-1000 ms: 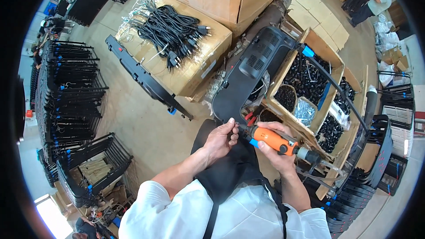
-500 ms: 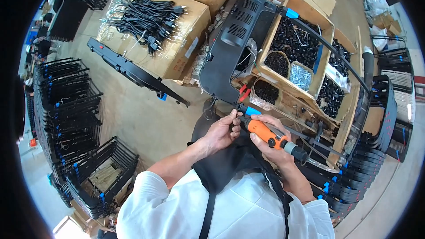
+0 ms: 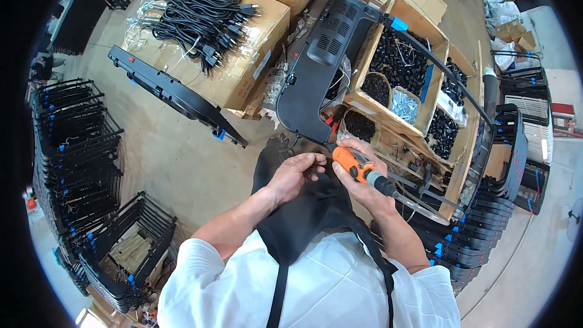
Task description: Assembling treadmill motor housing components by screwing plastic covers onto a metal frame and securing internal power cables with zip ties.
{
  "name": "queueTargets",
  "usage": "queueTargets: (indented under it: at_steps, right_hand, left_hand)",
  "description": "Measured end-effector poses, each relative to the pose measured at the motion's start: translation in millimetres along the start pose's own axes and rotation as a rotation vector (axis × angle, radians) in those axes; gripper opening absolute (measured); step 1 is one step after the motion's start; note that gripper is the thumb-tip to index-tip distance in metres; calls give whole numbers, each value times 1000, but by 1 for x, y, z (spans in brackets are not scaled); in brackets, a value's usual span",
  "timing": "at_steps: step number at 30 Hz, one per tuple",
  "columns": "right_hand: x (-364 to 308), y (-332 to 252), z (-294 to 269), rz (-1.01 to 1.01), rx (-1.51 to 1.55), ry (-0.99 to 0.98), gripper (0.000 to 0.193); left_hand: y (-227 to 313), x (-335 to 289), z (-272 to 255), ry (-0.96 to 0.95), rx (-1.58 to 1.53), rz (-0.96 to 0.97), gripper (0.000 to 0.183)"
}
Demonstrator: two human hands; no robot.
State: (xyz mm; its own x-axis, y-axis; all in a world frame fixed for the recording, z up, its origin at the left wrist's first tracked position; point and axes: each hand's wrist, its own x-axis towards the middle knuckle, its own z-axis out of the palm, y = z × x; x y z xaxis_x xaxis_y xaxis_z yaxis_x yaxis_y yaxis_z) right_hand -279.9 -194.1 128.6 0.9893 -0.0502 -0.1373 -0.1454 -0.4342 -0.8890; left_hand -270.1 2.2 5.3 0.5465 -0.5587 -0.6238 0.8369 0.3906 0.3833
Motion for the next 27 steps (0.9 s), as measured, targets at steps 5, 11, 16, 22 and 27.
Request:
queueTargets:
  at_steps: [5,11,16,22,27]
  right_hand:
    - [13,-19,5,36,-106,-54,41]
    - [23,-9,6,-96,-156,-159,34]
    - [23,1,5,-96,-154,-181,38]
    - [13,-18,-1,16,-116,-117,46]
    - [9,-19,0,-41,82,-135,49]
  left_hand:
    - [5,-1,-9,-25,38,-48,32]
    - [4,7,-18,-133,-12,-58,34]
    - [6,7,-16,6,20,12,30]
    - [13,4,-13,35,-216,-53,28]
    - [24,6,-5,68,-348,-100,29]
